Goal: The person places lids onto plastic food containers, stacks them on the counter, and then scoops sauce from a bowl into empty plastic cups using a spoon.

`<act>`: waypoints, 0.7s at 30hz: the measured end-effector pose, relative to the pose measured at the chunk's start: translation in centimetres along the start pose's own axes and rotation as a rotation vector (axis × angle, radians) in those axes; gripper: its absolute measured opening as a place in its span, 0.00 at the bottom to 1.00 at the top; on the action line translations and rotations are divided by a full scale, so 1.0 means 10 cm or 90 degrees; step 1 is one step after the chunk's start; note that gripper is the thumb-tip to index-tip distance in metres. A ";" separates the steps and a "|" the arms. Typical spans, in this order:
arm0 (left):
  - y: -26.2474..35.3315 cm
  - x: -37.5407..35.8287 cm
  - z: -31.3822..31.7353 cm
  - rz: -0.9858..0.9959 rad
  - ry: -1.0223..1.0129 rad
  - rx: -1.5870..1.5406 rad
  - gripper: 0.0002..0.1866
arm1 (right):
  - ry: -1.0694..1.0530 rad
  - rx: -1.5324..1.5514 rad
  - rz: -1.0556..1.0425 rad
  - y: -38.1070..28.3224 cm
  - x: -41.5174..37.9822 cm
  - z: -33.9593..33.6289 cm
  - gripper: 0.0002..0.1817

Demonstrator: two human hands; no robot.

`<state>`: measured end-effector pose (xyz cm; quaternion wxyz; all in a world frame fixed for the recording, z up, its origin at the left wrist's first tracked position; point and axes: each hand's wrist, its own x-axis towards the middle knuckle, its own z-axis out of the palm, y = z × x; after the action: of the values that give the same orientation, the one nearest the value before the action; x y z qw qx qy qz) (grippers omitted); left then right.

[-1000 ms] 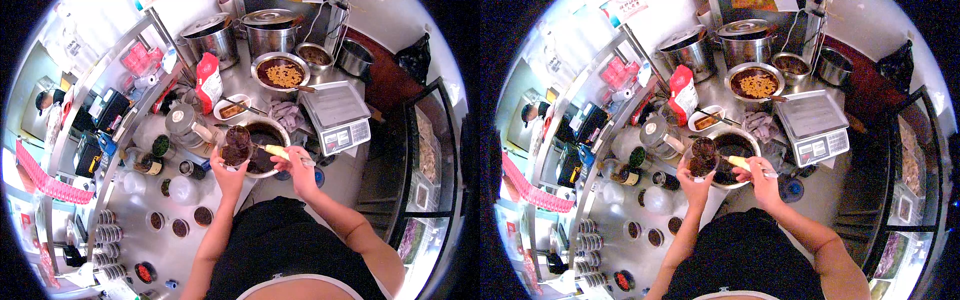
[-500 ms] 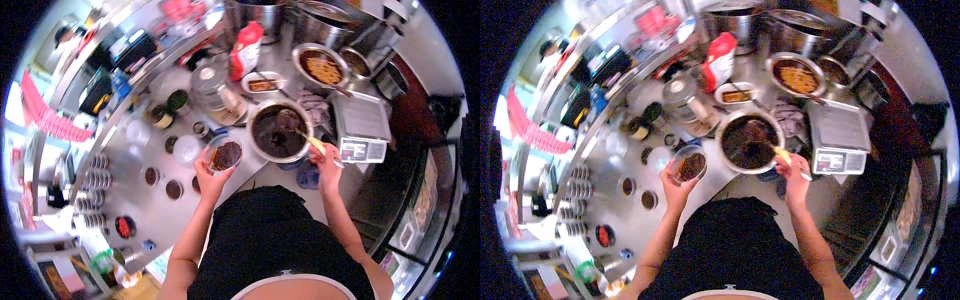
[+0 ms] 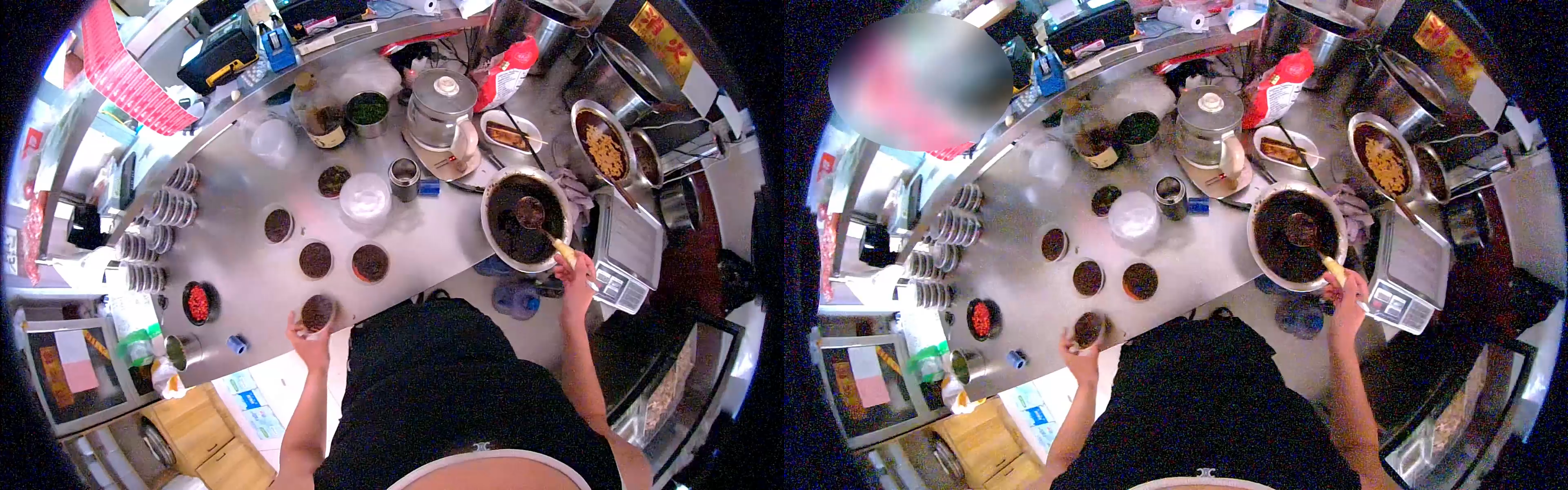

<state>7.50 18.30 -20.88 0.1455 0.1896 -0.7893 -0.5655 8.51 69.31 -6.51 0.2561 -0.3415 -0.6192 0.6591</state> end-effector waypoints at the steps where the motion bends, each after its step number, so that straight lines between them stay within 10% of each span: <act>1: -0.05 0.08 -0.07 -0.038 0.021 0.026 0.34 | 0.001 -0.008 -0.012 0.05 0.03 -0.02 0.17; 5: -0.23 0.43 -0.24 -0.117 0.063 0.037 0.46 | 0.024 0.001 0.010 0.05 0.01 0.07 0.16; 8: -0.38 0.77 -0.28 0.055 0.073 0.070 0.51 | 0.024 0.000 0.032 0.10 0.01 0.07 0.18; 9: -0.36 0.83 -0.33 0.158 0.080 0.351 0.45 | 0.037 0.025 0.033 0.13 -0.03 0.07 0.19; 12: 0.64 0.90 -0.02 0.156 0.063 0.370 0.40 | 0.042 0.015 0.019 0.14 -0.13 0.07 0.19; 18: 2.60 0.84 0.63 -0.151 -0.763 -0.765 0.24 | 0.167 0.012 0.015 0.08 -0.42 0.25 0.16; 21: 3.37 0.69 0.83 -0.439 -1.107 -0.984 0.20 | 0.184 0.041 0.002 0.11 -0.52 0.30 0.16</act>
<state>-6.86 31.74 8.53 -0.5165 -0.1899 0.0143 -0.8349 9.56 63.31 -6.93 0.3523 -0.4251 -0.5538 0.6233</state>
